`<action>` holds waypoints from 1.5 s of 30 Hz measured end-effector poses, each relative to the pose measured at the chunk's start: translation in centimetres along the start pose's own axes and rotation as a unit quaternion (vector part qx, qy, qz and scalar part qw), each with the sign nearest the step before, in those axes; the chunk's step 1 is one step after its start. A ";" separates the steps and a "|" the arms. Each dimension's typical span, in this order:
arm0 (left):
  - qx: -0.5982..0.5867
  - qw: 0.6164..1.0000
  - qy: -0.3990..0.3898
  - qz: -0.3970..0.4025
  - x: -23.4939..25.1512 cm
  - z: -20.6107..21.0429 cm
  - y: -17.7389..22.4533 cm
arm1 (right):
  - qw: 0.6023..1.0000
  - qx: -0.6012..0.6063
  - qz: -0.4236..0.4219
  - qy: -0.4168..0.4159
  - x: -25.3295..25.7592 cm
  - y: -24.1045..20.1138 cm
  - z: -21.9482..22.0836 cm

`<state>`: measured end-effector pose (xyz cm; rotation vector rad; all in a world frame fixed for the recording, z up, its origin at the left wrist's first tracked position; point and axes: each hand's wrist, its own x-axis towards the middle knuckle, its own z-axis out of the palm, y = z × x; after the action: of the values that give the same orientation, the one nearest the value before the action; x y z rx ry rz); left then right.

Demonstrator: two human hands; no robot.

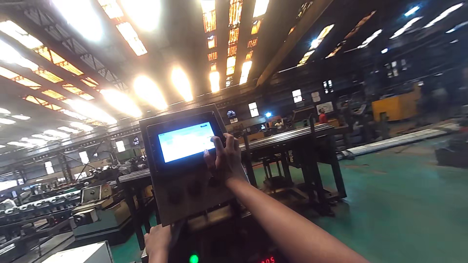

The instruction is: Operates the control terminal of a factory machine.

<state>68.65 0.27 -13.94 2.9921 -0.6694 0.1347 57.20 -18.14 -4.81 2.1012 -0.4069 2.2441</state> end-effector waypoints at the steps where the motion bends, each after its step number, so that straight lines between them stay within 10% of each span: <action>1: -0.005 1.000 0.001 -0.001 -0.1 -0.1 0.0 | 1.000 0.003 0.001 -0.002 0.0 0.0 0.0; 45: -0.042 0.999 0.002 -0.032 0.1 -0.1 0.2 | 1.000 0.005 0.023 -0.015 0.2 -0.5 -0.5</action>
<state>68.63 0.09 -13.85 2.9272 -0.5633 0.1052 56.77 -17.53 -4.60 2.1543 -0.4509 2.2476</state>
